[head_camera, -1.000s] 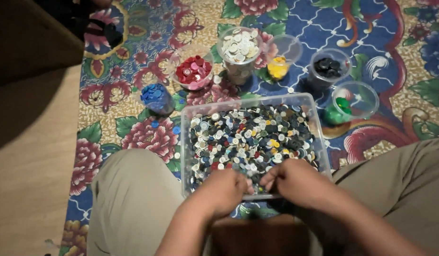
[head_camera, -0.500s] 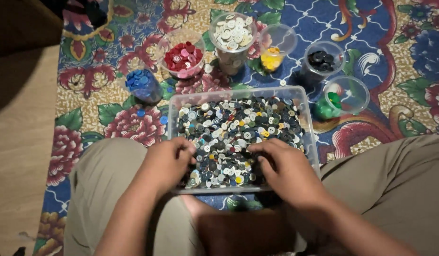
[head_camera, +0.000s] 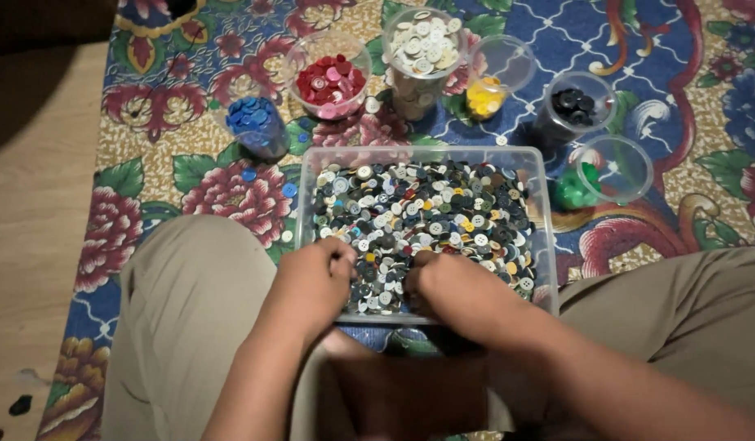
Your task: Sorting a variety of buttons by color from a large central container into several smaller individual containers.
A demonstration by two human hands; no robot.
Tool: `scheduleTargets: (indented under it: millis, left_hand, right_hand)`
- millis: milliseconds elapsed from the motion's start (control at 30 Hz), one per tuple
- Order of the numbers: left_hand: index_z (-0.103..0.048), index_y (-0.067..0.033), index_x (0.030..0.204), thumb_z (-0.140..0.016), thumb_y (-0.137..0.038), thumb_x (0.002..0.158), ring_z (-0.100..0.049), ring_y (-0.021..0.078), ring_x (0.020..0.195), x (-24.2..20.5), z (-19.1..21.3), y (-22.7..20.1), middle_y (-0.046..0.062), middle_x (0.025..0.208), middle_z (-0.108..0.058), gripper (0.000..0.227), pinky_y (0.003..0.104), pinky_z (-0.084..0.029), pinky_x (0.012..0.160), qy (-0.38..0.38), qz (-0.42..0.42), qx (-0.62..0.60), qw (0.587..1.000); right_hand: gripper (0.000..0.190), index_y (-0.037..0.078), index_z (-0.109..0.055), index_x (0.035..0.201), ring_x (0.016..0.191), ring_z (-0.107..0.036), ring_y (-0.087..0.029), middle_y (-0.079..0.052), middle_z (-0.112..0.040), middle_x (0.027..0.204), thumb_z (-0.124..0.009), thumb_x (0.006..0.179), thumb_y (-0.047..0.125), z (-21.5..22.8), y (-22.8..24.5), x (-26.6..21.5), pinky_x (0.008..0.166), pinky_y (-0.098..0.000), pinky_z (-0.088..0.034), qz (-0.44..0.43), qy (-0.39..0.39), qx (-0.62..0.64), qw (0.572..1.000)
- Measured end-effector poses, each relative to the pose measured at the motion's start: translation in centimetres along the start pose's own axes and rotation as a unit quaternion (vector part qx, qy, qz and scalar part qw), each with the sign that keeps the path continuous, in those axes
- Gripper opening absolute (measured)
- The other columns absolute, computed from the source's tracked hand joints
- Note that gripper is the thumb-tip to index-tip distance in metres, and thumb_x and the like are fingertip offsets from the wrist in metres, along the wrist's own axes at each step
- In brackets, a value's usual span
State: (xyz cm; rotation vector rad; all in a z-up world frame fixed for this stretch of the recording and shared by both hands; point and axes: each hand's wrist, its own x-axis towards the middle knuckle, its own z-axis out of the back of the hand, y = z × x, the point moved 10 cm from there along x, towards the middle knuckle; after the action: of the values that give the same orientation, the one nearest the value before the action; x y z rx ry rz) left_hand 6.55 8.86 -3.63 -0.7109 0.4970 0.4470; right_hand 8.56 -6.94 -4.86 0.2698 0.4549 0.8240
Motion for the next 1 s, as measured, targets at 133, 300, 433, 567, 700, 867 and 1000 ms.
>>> scheduleTargets:
  millis: [133,300,433,567,700,867,1000]
  left_hand:
    - [-0.078,-0.0261,0.108,-0.060,-0.029,0.095,-0.074,0.0296,0.105,0.0,1.5,0.2,0.007,0.094,-0.081,0.023,0.044,-0.060,0.092,-0.051,0.016,0.031,0.998]
    - [-0.078,-0.0208,0.107,-0.072,-0.025,0.088,-0.073,0.0322,0.108,0.7,0.7,-2.0,0.008,0.099,-0.080,0.020,0.046,-0.060,0.092,-0.066,-0.048,0.012,0.997]
    - [-0.078,-0.0176,0.106,-0.079,-0.022,0.084,-0.073,0.0338,0.109,0.9,-0.4,-4.8,0.009,0.102,-0.080,0.022,0.047,-0.059,0.092,-0.073,-0.091,0.000,0.993]
    - [-0.073,-0.0166,0.116,-0.068,-0.020,0.094,-0.071,0.0393,0.110,1.5,-1.8,-6.6,0.010,0.120,-0.070,0.023,0.053,-0.060,0.091,-0.093,-0.101,-0.006,0.990]
    - [-0.074,-0.0144,0.121,-0.072,-0.014,0.093,-0.071,0.0388,0.107,2.6,-2.6,-6.3,0.010,0.119,-0.066,0.029,0.054,-0.062,0.087,-0.101,-0.079,0.020,0.992]
    - [-0.079,-0.0217,0.111,-0.069,-0.027,0.097,-0.074,0.0351,0.101,2.2,-2.1,-4.8,0.006,0.110,-0.071,0.018,0.053,-0.062,0.083,-0.102,-0.044,0.010,0.994]
    - [-0.071,-0.0138,0.119,-0.062,-0.019,0.100,-0.071,0.0412,0.108,1.1,-1.0,-4.9,0.011,0.123,-0.063,0.022,0.059,-0.059,0.088,-0.111,-0.007,-0.012,0.994]
  right_hand:
    - [0.009,0.012,-0.072,0.086,0.076,-0.074,-0.037,-0.005,-0.068,0.087,-0.073,0.083,0.020,-0.5,-1.3,-0.1,0.067,-0.0437,-0.063,-0.003,-0.019,0.000,1.000]
    - [0.009,0.012,-0.073,0.091,0.081,-0.075,-0.037,-0.007,-0.070,0.088,-0.071,0.085,0.019,1.0,-3.0,-1.4,0.070,-0.0444,-0.062,-0.072,-0.047,0.069,0.994]
    - [0.010,0.013,-0.073,0.094,0.084,-0.075,-0.038,-0.009,-0.072,0.089,-0.069,0.087,0.019,2.1,-4.1,-2.7,0.071,-0.0448,-0.062,-0.117,-0.066,0.109,0.985]
    - [0.015,0.016,-0.077,0.100,0.088,-0.075,-0.037,-0.010,-0.075,0.092,-0.067,0.089,0.019,3.3,-4.5,-4.3,0.075,-0.0434,-0.062,-0.151,-0.116,0.154,0.970]
    - [0.017,0.014,-0.080,0.101,0.087,-0.077,-0.032,-0.009,-0.078,0.092,-0.067,0.090,0.019,3.8,-4.4,-5.1,0.079,-0.0402,-0.061,-0.169,-0.131,0.186,0.959]
    - [0.018,0.016,-0.080,0.101,0.090,-0.076,-0.035,-0.010,-0.078,0.094,-0.067,0.090,0.018,4.5,-3.8,-5.5,0.080,-0.0426,-0.061,-0.178,-0.144,0.206,0.951]
    - [0.021,0.017,-0.081,0.100,0.094,-0.077,-0.034,-0.007,-0.080,0.095,-0.063,0.090,0.015,5.3,-3.9,-5.4,0.084,-0.0419,-0.061,-0.218,-0.171,0.236,0.931]
